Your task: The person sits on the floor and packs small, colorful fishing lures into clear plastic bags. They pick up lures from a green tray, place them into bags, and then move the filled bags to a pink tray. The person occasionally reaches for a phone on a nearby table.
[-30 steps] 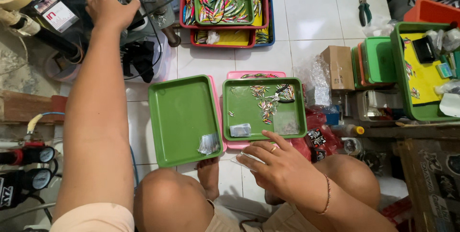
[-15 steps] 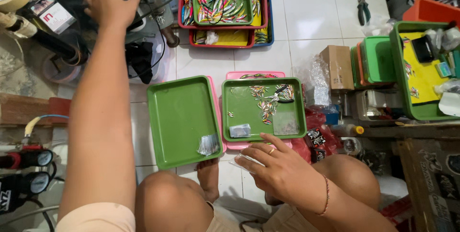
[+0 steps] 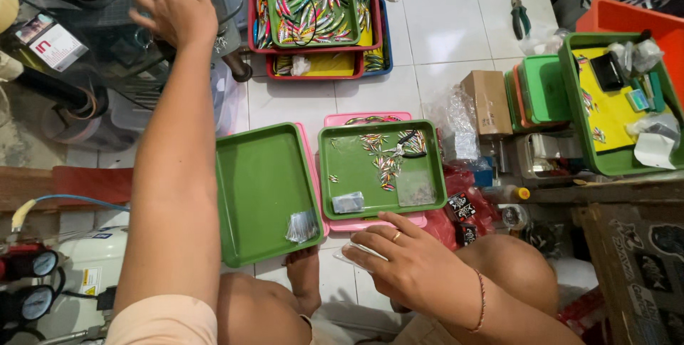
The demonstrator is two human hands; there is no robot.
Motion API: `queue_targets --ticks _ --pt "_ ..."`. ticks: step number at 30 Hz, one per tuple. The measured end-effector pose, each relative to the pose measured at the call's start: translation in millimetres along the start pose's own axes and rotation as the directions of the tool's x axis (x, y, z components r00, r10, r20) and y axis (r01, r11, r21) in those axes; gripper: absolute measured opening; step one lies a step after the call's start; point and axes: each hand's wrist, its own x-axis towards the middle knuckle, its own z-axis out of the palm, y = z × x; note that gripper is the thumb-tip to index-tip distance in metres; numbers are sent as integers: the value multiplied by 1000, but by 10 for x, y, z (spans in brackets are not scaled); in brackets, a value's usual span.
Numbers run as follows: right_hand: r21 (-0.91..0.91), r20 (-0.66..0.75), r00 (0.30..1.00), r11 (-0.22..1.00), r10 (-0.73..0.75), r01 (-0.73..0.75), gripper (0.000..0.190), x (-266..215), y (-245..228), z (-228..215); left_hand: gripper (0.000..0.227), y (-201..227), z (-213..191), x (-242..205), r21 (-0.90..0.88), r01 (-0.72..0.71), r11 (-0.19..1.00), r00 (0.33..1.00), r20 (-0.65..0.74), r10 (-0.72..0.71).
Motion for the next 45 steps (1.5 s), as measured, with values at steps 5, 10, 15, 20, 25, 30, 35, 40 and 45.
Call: queue_targets --ticks 5,10,15,20,25,30,35,40,45 --pt "10 -2 1000 1000 4 -4 50 -1 -31 -10 50 410 -545 44 130 42 991 825 555 -108" --pt "12 -8 1000 1000 8 -8 44 20 -35 -17 58 477 -547 143 195 -5 981 761 637 -123" --pt "-7 -11 1000 1000 11 -11 44 18 -24 -7 24 368 -175 57 64 -172 983 906 402 133" --pt "-20 15 1000 1000 22 -21 49 -43 -16 47 39 403 -236 22 41 -262 964 851 482 210" --pt "3 26 999 999 36 -36 47 -59 -7 33 42 442 -253 29 100 -277 956 839 510 190" --pt "-10 46 998 999 32 -31 50 -82 -5 37 48 537 -336 46 210 -217 953 858 507 83" --pt "11 56 998 999 39 -39 50 -83 -1 14 50 563 -293 84 250 -177 952 833 553 10" --pt "11 71 997 999 42 -43 55 -85 1 -45 55 674 -344 108 250 -135 959 811 584 -38" --pt "-6 64 997 999 39 -39 56 -125 11 -27 56 675 -427 159 227 -110 968 772 633 -61"
